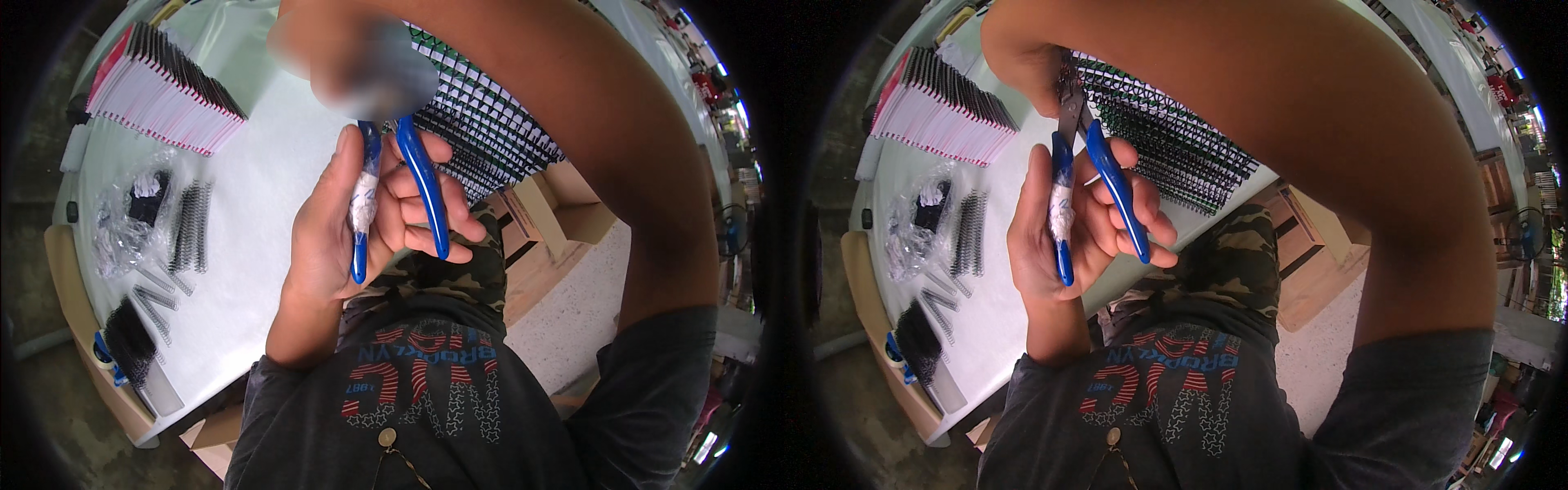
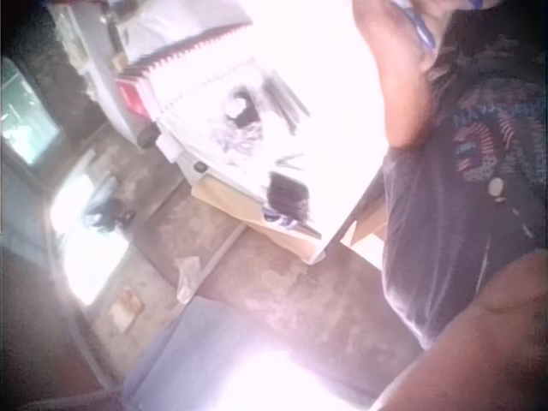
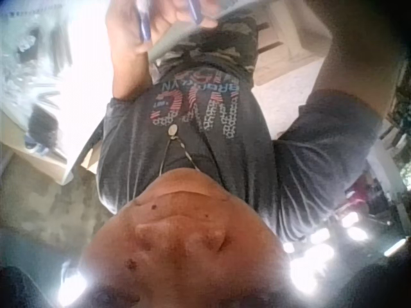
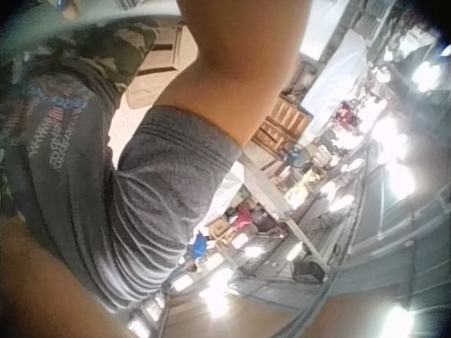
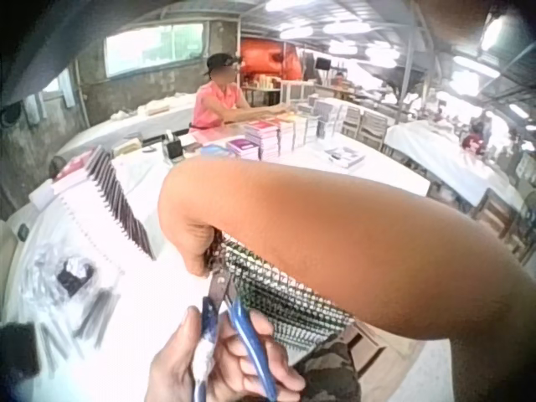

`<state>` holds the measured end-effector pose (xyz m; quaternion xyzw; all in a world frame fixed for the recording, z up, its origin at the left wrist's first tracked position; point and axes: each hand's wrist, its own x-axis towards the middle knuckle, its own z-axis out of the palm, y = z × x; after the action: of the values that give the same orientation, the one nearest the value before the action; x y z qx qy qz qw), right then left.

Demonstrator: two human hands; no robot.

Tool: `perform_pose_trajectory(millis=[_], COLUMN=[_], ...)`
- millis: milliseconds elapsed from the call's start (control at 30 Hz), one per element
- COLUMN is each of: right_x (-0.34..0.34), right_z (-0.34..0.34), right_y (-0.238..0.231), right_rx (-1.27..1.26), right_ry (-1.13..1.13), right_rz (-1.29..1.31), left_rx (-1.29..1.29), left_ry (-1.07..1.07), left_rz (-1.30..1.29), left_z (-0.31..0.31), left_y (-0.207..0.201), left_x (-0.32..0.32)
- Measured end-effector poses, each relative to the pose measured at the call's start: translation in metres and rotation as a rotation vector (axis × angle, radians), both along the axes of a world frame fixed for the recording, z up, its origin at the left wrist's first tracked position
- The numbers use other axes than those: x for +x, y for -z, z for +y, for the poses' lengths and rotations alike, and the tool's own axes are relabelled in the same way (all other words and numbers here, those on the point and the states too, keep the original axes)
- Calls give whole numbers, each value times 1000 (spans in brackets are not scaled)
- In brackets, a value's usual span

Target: The person uses blue-handled pliers to trim and finish the ends of spiral bindings on a stack of notebooks, handling each notebook to align the wire before moving the completed stack.

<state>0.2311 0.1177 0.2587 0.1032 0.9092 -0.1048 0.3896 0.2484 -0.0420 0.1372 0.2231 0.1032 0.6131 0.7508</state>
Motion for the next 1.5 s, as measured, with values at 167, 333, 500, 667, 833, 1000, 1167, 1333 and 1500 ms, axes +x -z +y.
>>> perform_pose_trajectory(millis=[167, 333, 500, 667, 833, 1000, 1167, 1333, 1500], right_x=[0, -1, 18, 30, 32, 18, 3, 0, 5], right_z=[2, 7, 10, 9, 9, 4, 1, 2, 2], right_y=[0, -2, -5, -5, -3, -4, -2, 4, 4], right_rx=[16, 14, 34, 47, 37, -3, -61, -72, -76], right_ry=[23, 22, 53, 62, 81, 92, 130, 147, 162], right_rz=[20, 48, 30, 20, 45, 154, 268, 281, 284], left_rx=[-58, 17, 49, 135, 138, 96, 99, 104, 98], left_ry=[4, 58, 21, 146, 193, 152, 172, 154, 215], left_rz=[-19, -171, -33, -198, -194, -203, -215, -207, -232], left_z=[8, 4, 2, 13, 9, 10, 1, 7, 10], left_y=[-9, 2, -4, -3, -2, -9, -8, -6, -6], left_x=[0, -9, 0, -5, -3, -5, -2, -9, -11])
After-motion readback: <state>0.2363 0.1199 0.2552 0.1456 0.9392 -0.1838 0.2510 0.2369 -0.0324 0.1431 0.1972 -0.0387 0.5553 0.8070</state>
